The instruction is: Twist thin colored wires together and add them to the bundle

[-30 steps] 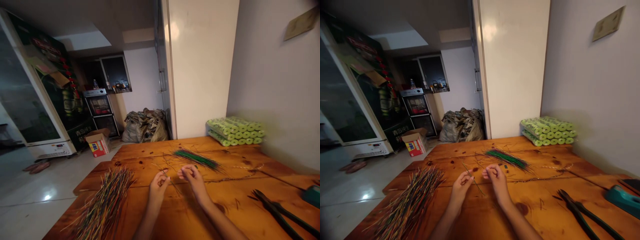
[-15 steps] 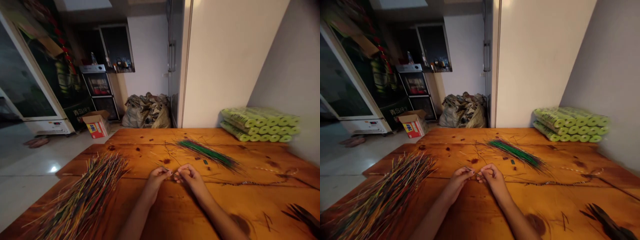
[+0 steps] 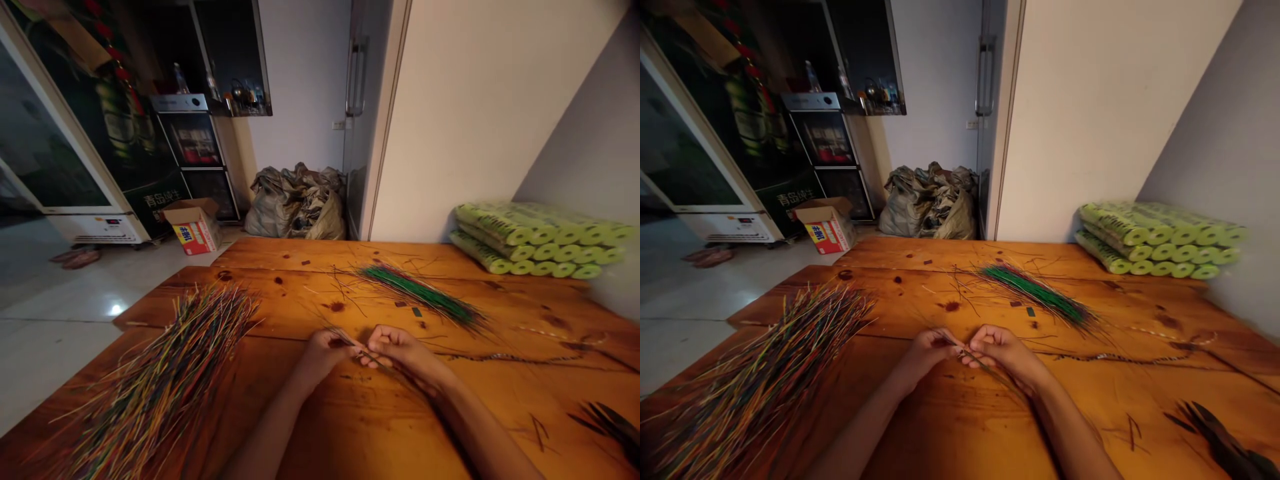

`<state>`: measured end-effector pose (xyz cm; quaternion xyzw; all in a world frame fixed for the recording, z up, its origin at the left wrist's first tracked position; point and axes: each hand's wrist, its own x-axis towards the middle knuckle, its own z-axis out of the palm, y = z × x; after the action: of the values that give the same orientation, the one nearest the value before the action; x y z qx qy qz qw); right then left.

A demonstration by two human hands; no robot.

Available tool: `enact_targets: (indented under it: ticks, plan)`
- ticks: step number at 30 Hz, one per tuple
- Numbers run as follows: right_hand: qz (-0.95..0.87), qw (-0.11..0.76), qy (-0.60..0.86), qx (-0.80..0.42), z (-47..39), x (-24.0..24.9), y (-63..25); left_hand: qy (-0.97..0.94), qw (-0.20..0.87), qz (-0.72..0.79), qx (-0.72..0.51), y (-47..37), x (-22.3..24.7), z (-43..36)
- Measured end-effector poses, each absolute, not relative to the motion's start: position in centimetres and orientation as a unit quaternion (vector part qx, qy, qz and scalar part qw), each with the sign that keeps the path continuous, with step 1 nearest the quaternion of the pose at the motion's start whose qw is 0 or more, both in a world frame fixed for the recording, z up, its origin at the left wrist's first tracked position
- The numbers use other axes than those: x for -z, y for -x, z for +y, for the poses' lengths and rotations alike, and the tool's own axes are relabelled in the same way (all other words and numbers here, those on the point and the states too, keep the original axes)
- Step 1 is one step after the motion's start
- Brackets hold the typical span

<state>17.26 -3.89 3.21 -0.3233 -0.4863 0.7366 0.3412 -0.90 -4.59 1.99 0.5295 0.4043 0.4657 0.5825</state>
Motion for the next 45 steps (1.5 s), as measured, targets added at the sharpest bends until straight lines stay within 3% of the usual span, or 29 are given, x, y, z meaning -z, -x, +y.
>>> enact_targets:
  ticks: [12, 20, 31, 45]
  plan:
    - [-0.498, 0.393, 0.323, -0.702, -4.2, -3.6, -15.9, -0.51, 0.604, 0.355, -0.499, 1.1, -2.2, -4.7]
    - [-0.457, 0.393, 0.334, -0.724, -4.5, -3.3, -15.6, -0.513, 0.551, 0.372, -0.543, 0.8, -1.9, -4.2]
    - [-0.405, 0.388, 0.312, -0.767, -4.7, -3.6, -15.8, -0.558, 0.616, 0.291, -0.473, 1.5, -2.6, -5.2]
    - [-0.39, 0.418, 0.309, -0.76, -5.4, -3.6, -14.6, -0.611, 0.468, 0.371, -0.52, 1.1, -3.3, -5.4]
